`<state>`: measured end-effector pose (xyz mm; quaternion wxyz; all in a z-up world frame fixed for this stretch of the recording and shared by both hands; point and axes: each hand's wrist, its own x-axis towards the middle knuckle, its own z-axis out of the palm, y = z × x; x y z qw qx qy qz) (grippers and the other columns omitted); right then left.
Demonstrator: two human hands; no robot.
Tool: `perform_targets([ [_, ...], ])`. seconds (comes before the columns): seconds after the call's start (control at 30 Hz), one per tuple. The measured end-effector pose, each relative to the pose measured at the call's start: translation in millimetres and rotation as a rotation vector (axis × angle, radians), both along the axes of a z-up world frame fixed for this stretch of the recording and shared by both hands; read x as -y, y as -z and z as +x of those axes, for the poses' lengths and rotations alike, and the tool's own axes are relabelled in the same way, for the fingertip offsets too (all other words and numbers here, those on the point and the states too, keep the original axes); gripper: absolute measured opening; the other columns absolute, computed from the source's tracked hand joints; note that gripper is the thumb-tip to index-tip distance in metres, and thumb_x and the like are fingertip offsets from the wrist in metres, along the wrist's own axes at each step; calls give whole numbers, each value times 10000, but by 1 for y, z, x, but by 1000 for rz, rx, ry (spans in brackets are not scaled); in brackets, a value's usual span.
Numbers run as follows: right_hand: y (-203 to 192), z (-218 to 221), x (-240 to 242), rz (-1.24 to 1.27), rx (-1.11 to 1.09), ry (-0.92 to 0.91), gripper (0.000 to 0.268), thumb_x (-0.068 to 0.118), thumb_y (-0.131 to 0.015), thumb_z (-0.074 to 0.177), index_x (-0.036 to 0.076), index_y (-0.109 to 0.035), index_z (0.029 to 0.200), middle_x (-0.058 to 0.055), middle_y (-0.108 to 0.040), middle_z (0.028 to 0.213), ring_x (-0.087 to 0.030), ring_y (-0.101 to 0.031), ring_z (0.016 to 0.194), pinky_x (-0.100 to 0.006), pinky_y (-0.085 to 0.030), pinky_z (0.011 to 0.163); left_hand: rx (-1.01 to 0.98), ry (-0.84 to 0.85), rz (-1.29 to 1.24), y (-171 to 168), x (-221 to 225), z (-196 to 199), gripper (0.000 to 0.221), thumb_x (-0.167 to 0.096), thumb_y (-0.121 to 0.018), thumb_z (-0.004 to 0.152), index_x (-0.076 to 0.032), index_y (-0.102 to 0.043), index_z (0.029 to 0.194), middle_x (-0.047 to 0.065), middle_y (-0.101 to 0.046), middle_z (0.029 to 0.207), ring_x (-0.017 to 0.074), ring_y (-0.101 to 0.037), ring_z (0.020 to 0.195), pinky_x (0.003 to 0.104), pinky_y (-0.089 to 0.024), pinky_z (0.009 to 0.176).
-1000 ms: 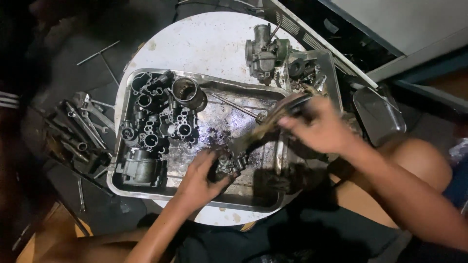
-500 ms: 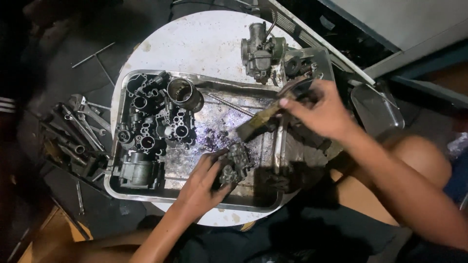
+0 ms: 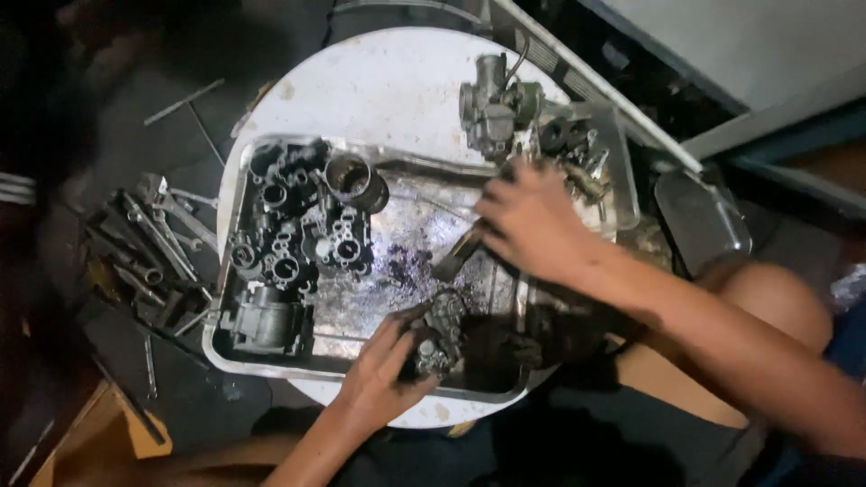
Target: The person scrubs a small engine component with a brush and rag over a metal tray. They rotate the part to clean different sides and repeatedly wipe it with the cloth while other disassembled engine parts and tools sit nearby.
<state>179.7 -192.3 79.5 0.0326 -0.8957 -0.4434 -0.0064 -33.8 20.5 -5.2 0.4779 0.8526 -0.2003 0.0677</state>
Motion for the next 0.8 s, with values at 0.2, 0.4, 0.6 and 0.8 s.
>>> perform_targets([
  [0.2, -38, 3, -73, -596, -310, -15, 143, -11, -757, 798, 129, -768, 824, -34, -746, 1080, -328, -460, 1393, -697, -309, 1200, 46, -50, 81, 17, 1, -5, 508, -204, -818, 871, 5, -561, 1257, 227, -598, 1198, 396, -603, 1113, 530, -548, 969],
  [0.4, 2, 2, -90, -349, -503, -110, 193, -96, -690, 852, 67, -739, 759, -79, -756, 1022, -302, -459, 1410, -617, -226, 1285, 94, -142, 112, 77, 0, -26, 731, -295, -875, 836, 16, -462, 1352, 288, -577, 1300, 457, -587, 1241, 605, -456, 1117],
  [0.6, 46, 5, -81, -229, -336, -299, 170, -116, -674, 852, 5, -740, 952, -164, -743, 966, -339, -534, 1303, -648, -376, 1182, 41, -83, 40, 32, -1, -8, 499, -222, -818, 856, 46, -582, 1205, 238, -603, 1200, 394, -613, 1144, 534, -490, 1081],
  [0.8, -8, 4, -53, 70, -843, -17, 150, 176, -643, 920, 116, -742, 1016, -62, -722, 1054, -219, -627, 1139, -444, -503, 1106, 26, -69, 10, 21, 0, -5, 527, -186, -820, 867, 20, -561, 1279, 218, -603, 1238, 345, -621, 1138, 437, -577, 987],
])
